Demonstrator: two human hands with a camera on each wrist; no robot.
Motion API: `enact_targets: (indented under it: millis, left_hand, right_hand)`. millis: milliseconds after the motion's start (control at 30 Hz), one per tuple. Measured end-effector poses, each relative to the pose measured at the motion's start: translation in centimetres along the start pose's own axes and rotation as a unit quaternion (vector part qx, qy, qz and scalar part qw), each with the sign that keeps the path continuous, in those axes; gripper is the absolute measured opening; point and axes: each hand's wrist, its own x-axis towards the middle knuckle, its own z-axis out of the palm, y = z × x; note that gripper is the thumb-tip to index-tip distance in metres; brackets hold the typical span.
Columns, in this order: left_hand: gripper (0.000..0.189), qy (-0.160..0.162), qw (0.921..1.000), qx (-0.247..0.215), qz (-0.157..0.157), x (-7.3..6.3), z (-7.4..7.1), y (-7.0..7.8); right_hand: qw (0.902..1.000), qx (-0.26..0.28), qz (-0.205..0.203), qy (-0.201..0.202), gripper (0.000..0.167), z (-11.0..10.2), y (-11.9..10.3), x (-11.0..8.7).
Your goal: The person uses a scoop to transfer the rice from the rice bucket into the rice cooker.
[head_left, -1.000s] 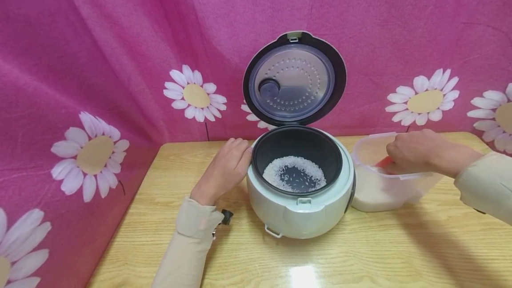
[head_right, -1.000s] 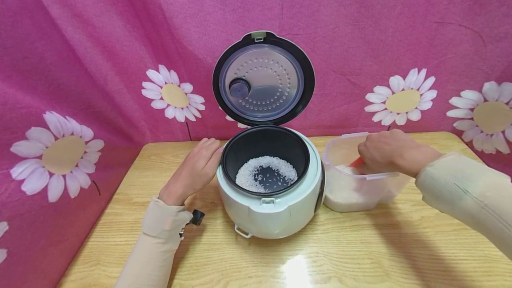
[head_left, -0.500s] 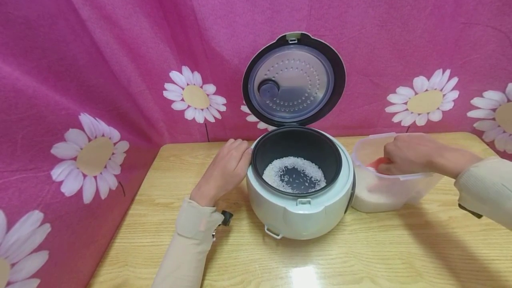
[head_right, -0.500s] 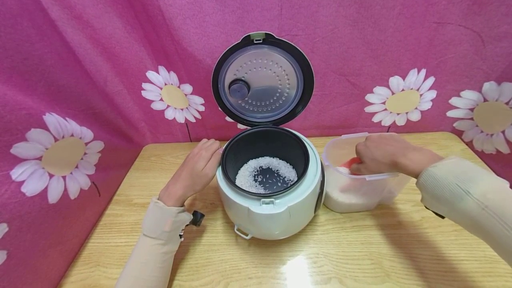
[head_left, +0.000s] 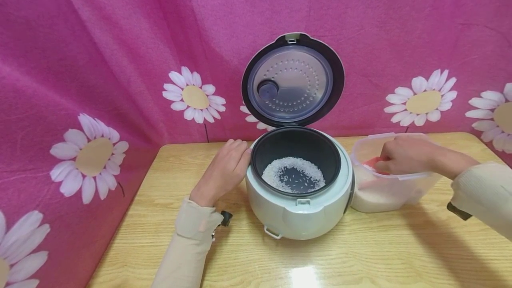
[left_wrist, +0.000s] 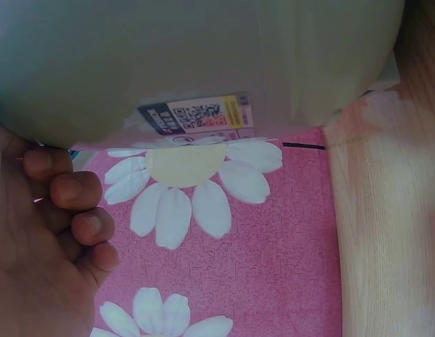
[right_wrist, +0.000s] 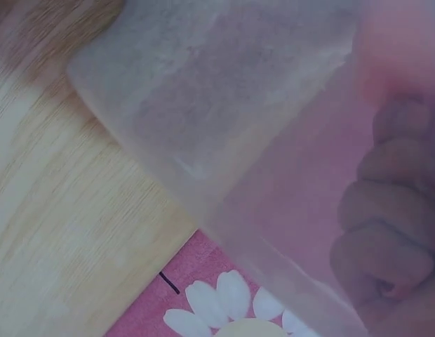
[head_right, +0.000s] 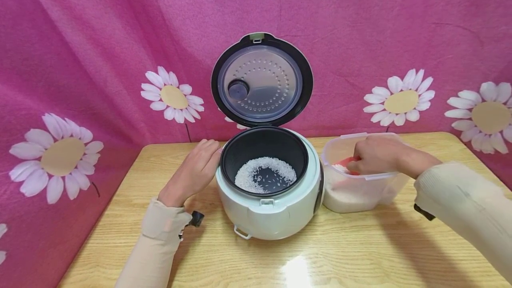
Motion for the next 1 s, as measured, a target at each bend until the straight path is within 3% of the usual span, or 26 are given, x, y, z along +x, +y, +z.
enact_targets:
  millis: [600, 1000]
  left_hand:
    - [0.024, -0.001, 1.0, -0.005, -0.004, 0.02, 0.1, -0.09]
    - [0.025, -0.001, 1.0, -0.005, -0.005, -0.07, 0.06, -0.01]
  right_hand:
    - [0.997, 0.045, -0.003, -0.063, 0.038, -0.65, -0.45, 0.63]
    - [0.9973, 0.046, 0.012, -0.056, 0.037, -0.29, -0.54, 0.4]
